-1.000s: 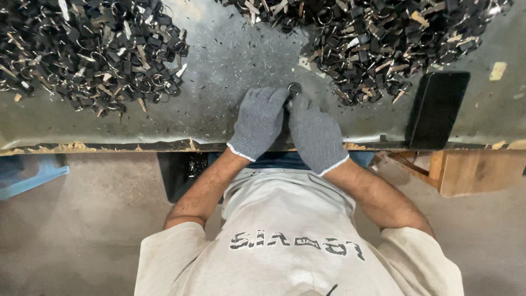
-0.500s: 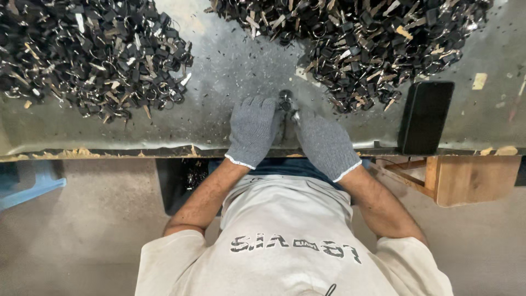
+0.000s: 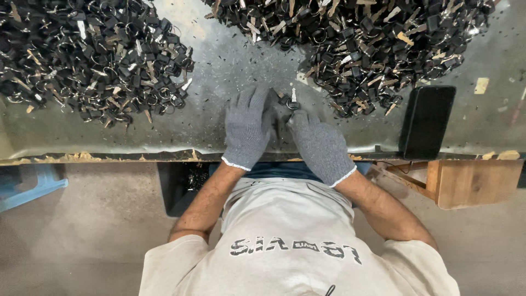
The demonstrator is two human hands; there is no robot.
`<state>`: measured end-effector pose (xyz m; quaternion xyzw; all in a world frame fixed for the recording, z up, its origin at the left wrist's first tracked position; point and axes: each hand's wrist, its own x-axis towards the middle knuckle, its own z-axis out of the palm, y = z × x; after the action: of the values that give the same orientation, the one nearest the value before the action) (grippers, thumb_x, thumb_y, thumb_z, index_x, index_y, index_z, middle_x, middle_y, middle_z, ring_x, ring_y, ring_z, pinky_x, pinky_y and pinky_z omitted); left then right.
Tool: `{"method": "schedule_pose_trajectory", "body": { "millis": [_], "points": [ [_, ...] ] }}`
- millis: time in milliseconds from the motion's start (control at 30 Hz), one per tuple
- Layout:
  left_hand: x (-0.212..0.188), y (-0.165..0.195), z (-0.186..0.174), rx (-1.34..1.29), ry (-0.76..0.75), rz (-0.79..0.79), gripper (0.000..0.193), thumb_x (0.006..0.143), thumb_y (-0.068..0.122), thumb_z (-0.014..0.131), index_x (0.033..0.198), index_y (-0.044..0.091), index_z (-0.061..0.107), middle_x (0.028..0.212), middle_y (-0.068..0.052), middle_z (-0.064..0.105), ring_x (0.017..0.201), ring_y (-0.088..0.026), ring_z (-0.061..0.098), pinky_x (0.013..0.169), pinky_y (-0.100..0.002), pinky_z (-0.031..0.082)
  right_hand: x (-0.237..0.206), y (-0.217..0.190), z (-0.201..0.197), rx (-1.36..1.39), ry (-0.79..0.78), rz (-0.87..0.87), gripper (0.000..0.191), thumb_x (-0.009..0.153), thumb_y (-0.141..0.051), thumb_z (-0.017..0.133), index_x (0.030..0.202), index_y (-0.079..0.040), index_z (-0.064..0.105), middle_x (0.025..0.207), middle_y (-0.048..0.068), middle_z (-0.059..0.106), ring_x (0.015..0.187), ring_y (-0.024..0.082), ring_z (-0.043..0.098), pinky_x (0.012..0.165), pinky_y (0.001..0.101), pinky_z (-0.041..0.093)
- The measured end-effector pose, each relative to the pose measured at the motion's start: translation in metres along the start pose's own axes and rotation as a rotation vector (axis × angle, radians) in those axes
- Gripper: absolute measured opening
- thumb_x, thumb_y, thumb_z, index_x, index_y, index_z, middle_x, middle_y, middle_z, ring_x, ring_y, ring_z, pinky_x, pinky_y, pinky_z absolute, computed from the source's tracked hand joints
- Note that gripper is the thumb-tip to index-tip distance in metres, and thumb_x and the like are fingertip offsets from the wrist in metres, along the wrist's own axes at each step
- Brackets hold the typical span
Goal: The person sits at a workbench covered with large piles of small black metal parts and gloved hands pick up individual pieces, turn them over in the hands, and place them back or aside on the bench. The person repeats this pick, handle, and set-down cycle continuously throughout the episode.
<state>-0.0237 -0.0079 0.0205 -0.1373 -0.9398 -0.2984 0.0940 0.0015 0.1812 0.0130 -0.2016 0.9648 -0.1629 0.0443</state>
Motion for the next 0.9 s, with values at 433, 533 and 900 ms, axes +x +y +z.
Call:
{"method": "schedule_pose_trajectory", "body": {
  "millis": [433,533,900],
  "points": [
    [0.006,-0.006,0.008,-0.146,-0.056,-0.006,0.038,0.085,0.011,0.074,0.122,0.011,0.067,0.110,-0.012,0.070,0.100,-0.035,0.068,0.086,-0.047,0.054,0.007,0.003,-0.010,-0.115,0.077,-0.051,0.035,0.099,-0.027,0.063,0.119,0.001,0.059,0.087,0.013,0.065,0.081,0.031,0.073,0.056,0.0373,0.059],
    [0.001,-0.001,0.013,-0.144,-0.112,-0.007,0.038,0.079,0.003,0.069,0.117,0.011,0.068,0.106,-0.012,0.070,0.100,-0.036,0.066,0.089,-0.048,0.052,0.006,0.000,-0.002,-0.228,-0.017,-0.033,0.028,0.097,-0.026,0.064,0.114,-0.003,0.063,0.087,0.010,0.066,0.069,0.023,0.070,0.050,0.0351,0.057],
    [-0.014,-0.011,0.028,-0.122,-0.128,0.106,0.037,0.085,0.001,0.065,0.121,0.004,0.063,0.110,-0.016,0.068,0.106,-0.037,0.063,0.094,-0.050,0.048,0.019,-0.001,0.012,0.256,-0.291,0.148,0.029,0.102,-0.020,0.059,0.114,0.006,0.054,0.078,0.024,0.070,0.071,0.040,0.071,0.059,0.0495,0.057]
  ]
}}
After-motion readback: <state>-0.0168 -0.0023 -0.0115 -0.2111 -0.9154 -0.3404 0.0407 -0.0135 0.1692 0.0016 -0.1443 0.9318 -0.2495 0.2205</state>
